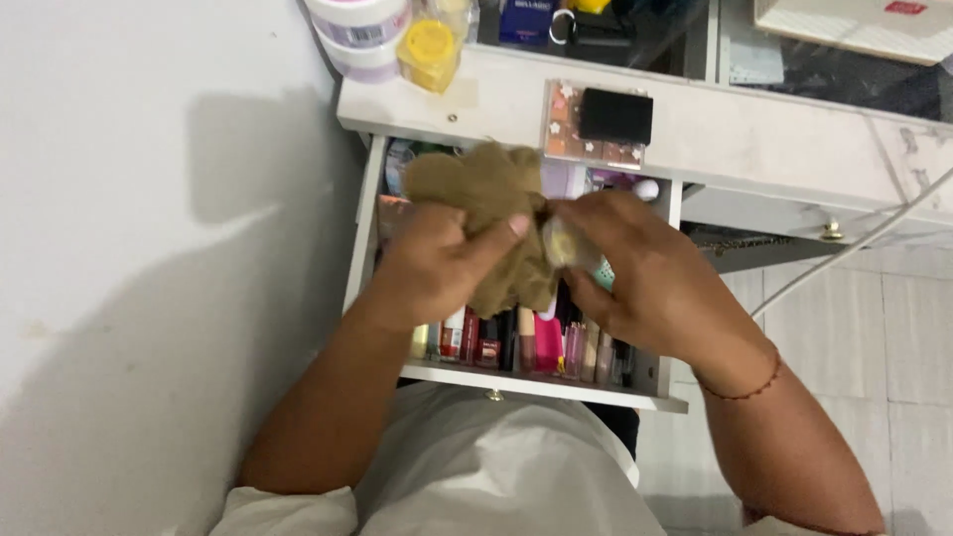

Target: The person is meticulously wiping various makeup items, a comb, a hairbrush, and a phone with a cloth before placing them back into a vanity drawer.

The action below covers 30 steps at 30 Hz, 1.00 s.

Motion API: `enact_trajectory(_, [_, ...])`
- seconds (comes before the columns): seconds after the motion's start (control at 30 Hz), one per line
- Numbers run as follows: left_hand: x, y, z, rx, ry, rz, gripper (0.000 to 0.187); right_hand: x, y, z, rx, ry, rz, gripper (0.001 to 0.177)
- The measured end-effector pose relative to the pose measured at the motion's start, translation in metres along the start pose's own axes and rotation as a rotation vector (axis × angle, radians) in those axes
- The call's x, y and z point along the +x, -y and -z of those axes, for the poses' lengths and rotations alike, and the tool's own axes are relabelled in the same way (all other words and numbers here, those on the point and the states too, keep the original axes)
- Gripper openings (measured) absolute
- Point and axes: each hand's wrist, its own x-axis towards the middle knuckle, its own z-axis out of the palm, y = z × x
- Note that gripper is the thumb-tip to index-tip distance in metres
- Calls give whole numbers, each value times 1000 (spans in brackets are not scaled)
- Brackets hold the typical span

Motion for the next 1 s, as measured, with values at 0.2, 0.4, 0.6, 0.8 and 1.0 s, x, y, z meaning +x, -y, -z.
enact_trajectory(0.2, [-4, -14, 26, -338, -104, -54, 36, -43, -14, -7, 221, 342, -110, 36])
enact_trajectory(0.4, [3, -5, 27, -220, -213, -60, 32, -84, -41, -32, -71, 514, 2, 52])
enact_trajectory(0.6, [5, 0, 33, -157, -287, -81, 34, -104, -53, -51, -275, 709, 10, 48])
enact_trajectory(0.8, [8, 4, 33, -311, -276, -179, 39, -106, -59, -51, -276, 771, 86, 44])
enact_trajectory(1.0, [8, 3, 36, -221, -309, -131, 39, -99, -54, -49, -212, 903, 18, 27])
